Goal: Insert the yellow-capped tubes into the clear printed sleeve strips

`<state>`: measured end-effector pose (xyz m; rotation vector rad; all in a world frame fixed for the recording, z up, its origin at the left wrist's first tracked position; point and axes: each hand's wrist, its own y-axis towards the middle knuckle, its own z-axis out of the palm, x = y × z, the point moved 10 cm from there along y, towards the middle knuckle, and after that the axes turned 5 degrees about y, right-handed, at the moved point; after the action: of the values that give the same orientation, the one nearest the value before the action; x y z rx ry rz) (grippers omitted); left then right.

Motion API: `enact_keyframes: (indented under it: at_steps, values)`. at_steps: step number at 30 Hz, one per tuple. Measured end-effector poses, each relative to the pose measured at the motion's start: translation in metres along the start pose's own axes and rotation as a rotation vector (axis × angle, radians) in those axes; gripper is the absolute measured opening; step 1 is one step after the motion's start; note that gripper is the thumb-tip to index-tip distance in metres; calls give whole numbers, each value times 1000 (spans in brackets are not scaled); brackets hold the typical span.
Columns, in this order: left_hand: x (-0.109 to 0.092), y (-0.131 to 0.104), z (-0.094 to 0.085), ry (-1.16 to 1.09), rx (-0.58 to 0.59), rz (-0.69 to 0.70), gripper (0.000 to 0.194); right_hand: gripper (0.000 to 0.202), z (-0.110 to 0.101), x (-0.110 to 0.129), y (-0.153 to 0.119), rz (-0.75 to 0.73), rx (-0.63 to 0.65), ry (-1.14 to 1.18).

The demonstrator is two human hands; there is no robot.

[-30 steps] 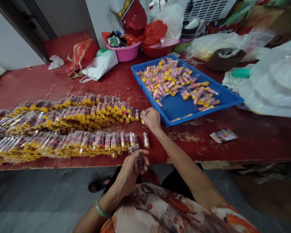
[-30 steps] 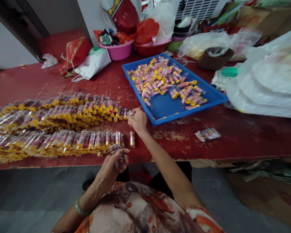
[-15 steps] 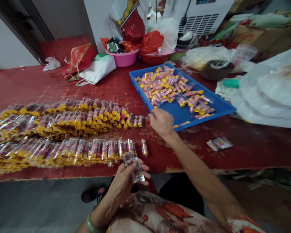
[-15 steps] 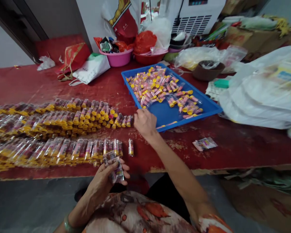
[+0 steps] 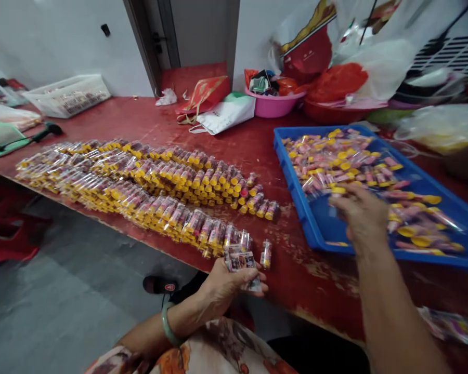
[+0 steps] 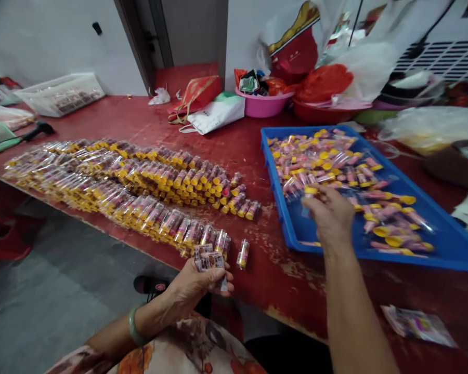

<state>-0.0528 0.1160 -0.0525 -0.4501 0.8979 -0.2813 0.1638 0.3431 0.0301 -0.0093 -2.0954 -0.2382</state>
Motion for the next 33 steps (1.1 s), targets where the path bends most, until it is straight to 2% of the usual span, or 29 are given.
enact_keyframes:
  at_steps: [2, 3, 4, 5, 8, 11, 14, 17, 24, 26, 30, 33]
  values:
    - [-4, 3, -3, 18, -27, 48, 37, 32, -7, 6, -39, 14, 27, 254]
    - [-5, 4, -2, 25, -32, 69, 37, 26, -3, 7, -63, 61, 75, 567]
    - [-7, 5, -1, 28, -32, 86, 36, 20, 5, 6, -88, 119, 132, 779]
    - [-8, 7, 1, 25, -32, 102, 37, 18, 18, 5, -113, 184, 216, 854]
    - [-10, 8, 6, 13, -54, 134, 44, 27, 53, -3, -177, 291, 372, 874]
    - [-8, 5, 7, 36, -85, 139, 45, 32, 76, -14, -212, 328, 460, 716]
    - [-4, 0, 12, 81, -49, 145, 37, 30, 83, -10, -223, 278, 515, 616]
    - [0, -6, 17, 131, -6, 139, 29, 24, 78, -1, -226, 234, 527, 634]
    - [1, -18, 29, 149, 34, 118, 31, 24, 68, -8, -238, 366, 493, 764]
    - [1, -20, 27, 160, 13, 102, 34, 26, 60, -10, -239, 352, 457, 767]
    - [1, -27, 20, 143, -65, 97, 39, 32, 32, -10, -237, 284, 376, 764]
    - [2, -33, 21, 126, -47, 103, 40, 32, 13, -4, -242, 240, 375, 859]
